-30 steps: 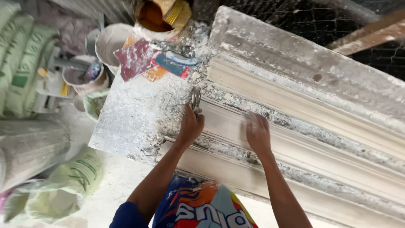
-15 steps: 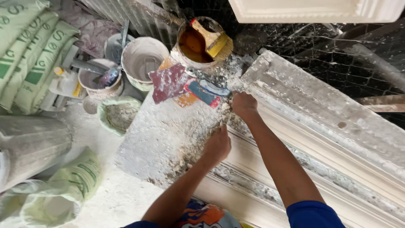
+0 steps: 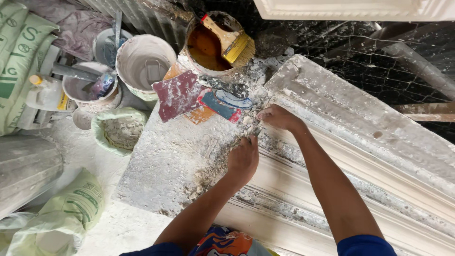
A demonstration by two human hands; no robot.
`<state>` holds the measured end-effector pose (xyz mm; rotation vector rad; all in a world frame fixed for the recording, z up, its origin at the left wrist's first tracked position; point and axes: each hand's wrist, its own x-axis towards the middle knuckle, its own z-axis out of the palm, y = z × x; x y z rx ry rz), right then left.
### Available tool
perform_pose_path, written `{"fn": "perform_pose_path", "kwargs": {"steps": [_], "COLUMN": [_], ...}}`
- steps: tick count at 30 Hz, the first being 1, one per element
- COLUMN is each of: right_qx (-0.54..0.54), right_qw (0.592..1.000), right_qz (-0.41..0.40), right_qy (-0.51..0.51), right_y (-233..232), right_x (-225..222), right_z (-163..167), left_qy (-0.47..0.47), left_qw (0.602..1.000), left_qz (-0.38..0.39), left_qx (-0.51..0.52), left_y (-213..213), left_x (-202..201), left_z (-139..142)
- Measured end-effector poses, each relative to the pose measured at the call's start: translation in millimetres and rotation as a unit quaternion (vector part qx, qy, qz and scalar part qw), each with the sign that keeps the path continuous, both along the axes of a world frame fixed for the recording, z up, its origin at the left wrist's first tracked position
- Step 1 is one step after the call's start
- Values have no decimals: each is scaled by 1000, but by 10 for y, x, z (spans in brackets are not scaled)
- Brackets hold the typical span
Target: The person uses a small handheld scraping tool to remove dried plaster residue from decorative molding pieces laid on a work table, running the tool along the grooves and flutes of each molding and repositioning pieces to reach new sections.
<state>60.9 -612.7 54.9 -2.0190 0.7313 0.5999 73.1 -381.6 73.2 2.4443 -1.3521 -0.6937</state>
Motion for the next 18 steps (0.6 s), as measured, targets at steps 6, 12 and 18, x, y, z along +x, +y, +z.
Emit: {"fn": "perform_pose_path", "kwargs": {"steps": [6,12,18], "right_qx": [-63,196,-57], "right_qw": [998,925,970], "right_qz": [-7,-274,-184], "right_qy": [24,-176,-145], "right_y": [83,47,81], "right_x": [26,-226,-213], "right_z": [-67,-94,-76], "left_qy": [-80,-108,-80], "left_qw": [997,993,996], "left_qz": [-19,-37,-42], "left_qx": [-4,-28,-24], "left_y": [-140,-164,-188], "left_x": [12,33,67], "left_z": [-187,-374,-391]}}
